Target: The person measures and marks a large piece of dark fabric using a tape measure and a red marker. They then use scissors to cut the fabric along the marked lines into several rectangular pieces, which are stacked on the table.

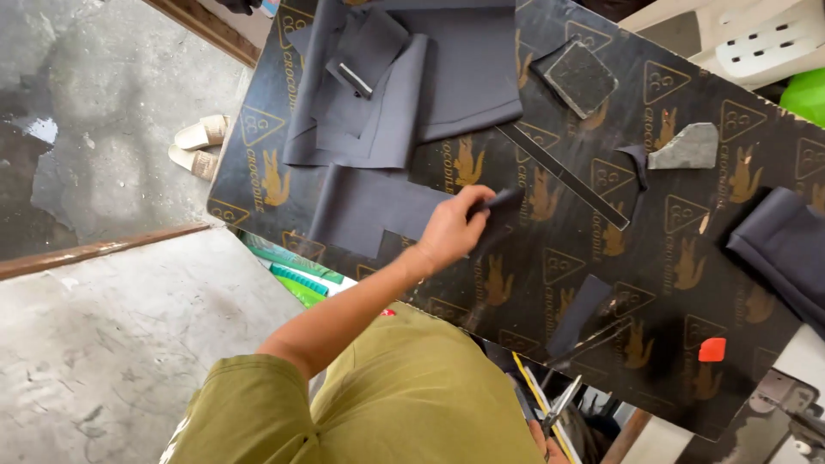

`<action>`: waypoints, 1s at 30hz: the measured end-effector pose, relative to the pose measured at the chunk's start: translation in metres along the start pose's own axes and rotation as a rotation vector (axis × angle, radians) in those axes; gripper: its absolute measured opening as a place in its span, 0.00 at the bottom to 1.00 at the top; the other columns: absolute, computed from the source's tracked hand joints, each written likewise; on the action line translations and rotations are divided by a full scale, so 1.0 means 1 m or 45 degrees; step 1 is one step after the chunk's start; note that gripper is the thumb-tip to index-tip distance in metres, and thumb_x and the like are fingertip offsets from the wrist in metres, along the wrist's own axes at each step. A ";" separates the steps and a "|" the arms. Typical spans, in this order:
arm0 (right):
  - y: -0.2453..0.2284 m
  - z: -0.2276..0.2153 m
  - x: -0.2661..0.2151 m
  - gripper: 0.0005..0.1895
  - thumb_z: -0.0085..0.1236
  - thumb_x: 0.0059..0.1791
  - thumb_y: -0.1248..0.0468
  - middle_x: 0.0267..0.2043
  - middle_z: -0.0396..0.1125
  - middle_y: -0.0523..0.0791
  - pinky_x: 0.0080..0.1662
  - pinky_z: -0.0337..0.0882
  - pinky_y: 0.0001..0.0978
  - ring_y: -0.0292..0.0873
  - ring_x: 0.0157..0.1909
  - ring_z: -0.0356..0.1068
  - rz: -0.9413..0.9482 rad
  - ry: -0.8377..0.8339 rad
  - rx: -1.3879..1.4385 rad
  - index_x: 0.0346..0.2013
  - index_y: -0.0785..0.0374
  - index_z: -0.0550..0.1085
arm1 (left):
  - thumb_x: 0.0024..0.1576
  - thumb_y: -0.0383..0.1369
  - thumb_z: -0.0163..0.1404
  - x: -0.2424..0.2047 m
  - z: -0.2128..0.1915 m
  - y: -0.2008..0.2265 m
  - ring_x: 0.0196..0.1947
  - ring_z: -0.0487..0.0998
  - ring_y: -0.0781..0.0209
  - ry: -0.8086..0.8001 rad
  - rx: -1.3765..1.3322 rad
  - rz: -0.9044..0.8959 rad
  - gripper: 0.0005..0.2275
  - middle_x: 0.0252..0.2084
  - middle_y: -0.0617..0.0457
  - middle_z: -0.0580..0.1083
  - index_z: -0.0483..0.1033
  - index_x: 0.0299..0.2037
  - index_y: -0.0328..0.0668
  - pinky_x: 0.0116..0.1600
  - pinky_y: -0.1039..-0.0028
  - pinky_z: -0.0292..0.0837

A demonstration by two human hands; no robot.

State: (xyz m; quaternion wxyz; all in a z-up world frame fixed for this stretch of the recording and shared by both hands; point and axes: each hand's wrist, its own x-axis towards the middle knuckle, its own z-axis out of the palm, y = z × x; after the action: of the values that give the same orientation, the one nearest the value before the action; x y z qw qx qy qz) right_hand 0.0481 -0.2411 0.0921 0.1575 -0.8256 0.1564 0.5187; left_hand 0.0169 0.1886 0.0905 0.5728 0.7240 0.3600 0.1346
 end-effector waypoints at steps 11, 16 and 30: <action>-0.140 0.029 -0.048 0.24 0.61 0.49 0.47 0.15 0.66 0.44 0.44 0.64 0.34 0.39 0.26 0.63 -0.308 0.430 0.030 0.19 0.63 0.73 | 0.57 0.28 0.55 0.159 -0.259 -0.035 0.46 0.75 0.42 0.057 0.632 0.641 0.13 0.47 0.40 0.77 0.75 0.52 0.33 0.50 0.59 0.69; -0.197 0.007 -0.019 0.22 0.64 0.51 0.47 0.26 0.73 0.47 0.43 0.68 0.38 0.43 0.33 0.69 -0.108 0.498 -0.188 0.27 0.61 0.72 | 0.57 0.35 0.63 0.096 -0.253 -0.056 0.43 0.72 0.38 0.477 1.183 0.447 0.18 0.47 0.44 0.70 0.69 0.51 0.39 0.42 0.50 0.67; -0.290 0.067 -0.070 0.32 0.62 0.45 0.51 0.55 0.69 0.50 0.57 0.72 0.53 0.55 0.60 0.70 -0.657 0.584 -0.150 0.61 0.60 0.71 | 0.64 0.33 0.60 -0.063 -0.139 -0.117 0.36 0.82 0.48 0.181 0.644 0.168 0.08 0.36 0.46 0.78 0.81 0.48 0.38 0.38 0.62 0.77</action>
State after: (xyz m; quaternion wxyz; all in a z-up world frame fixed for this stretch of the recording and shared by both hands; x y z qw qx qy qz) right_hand 0.0873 0.0550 0.1563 0.1962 -0.9407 -0.0564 0.2710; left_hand -0.1546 0.2579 0.0385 0.3372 0.8547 0.3735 0.1279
